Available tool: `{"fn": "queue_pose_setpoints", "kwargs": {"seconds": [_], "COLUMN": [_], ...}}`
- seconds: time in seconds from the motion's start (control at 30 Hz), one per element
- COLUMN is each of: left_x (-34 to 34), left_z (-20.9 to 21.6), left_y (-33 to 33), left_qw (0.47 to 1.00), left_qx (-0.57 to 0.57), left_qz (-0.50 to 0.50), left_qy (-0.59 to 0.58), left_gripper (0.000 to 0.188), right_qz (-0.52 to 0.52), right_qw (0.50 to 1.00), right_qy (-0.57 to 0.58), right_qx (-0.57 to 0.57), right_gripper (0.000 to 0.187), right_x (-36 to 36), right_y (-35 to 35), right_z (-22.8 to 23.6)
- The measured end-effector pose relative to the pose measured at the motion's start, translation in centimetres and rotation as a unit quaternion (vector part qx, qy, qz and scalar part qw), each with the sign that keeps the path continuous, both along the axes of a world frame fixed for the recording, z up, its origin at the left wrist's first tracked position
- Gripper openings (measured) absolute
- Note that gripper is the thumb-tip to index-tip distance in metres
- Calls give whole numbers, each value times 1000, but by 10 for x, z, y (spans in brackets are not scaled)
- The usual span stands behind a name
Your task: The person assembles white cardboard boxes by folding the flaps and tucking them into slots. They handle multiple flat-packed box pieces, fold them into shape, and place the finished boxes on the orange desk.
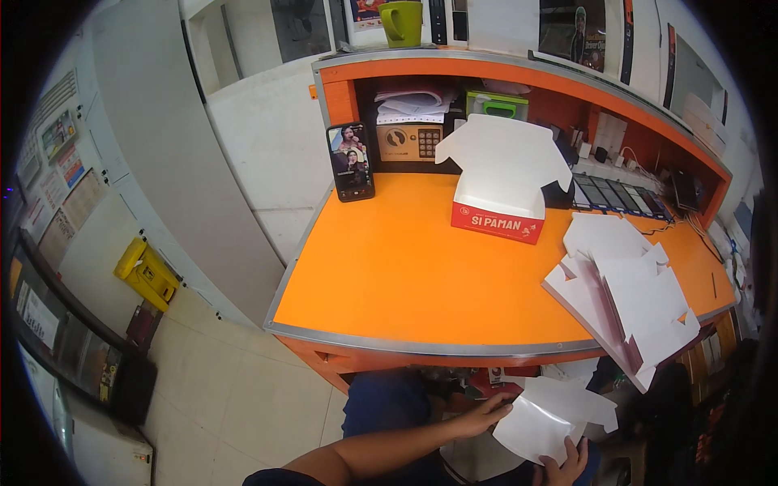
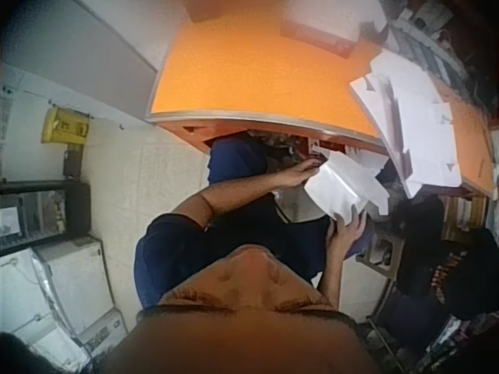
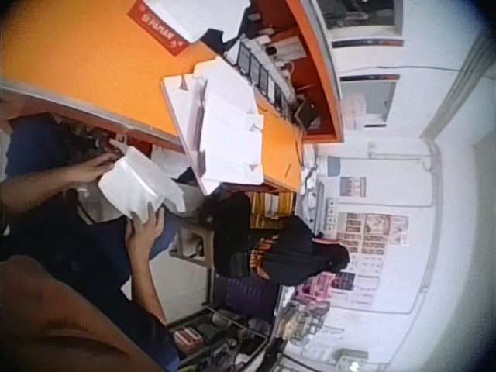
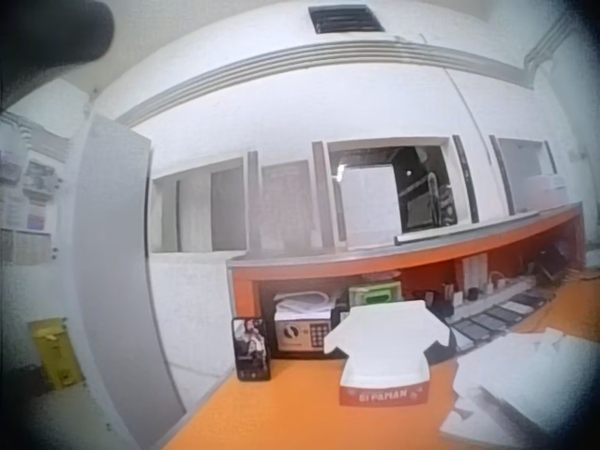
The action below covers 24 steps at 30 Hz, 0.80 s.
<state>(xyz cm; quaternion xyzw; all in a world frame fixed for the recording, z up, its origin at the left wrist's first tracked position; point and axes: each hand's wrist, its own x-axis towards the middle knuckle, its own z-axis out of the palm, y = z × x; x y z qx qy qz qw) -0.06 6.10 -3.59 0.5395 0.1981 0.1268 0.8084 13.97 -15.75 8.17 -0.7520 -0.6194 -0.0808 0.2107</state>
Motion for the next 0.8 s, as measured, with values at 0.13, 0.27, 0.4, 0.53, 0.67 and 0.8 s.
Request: {"fn": "queue_pose_setpoints", "kwargs": {"seconds": [0.13,0.27,0.4,0.53,0.67,0.8], "left_x": [-5,-14,3,8,10,11], "left_z": [6,36,-25,-49,-61,-53], "left_y": [-1,6,12,11,1,-5], "left_qw": [1000,995,995,995,972,967], "left_qx": [4,-96,-80,74,232,252], "left_qz": [2,-23,54,51,31,-16], "left_qy": [-7,21,8,47,10,23], "left_gripper": [57,57,59,50,41,39], "right_qz": [-3,22,31,21,63,61], "right_qw": [998,997,995,990,977,977], "right_qy": [53,36,68,91,91,28], "right_qx": [23,62,65,109,181,200], "right_gripper": [20,16,13,8,7,33], "right_x": [-2,6,14,6,5,14], "right_y": [-3,-14,-39,-39,7,68], "right_z": [-5,8,17,34,75,125]}}
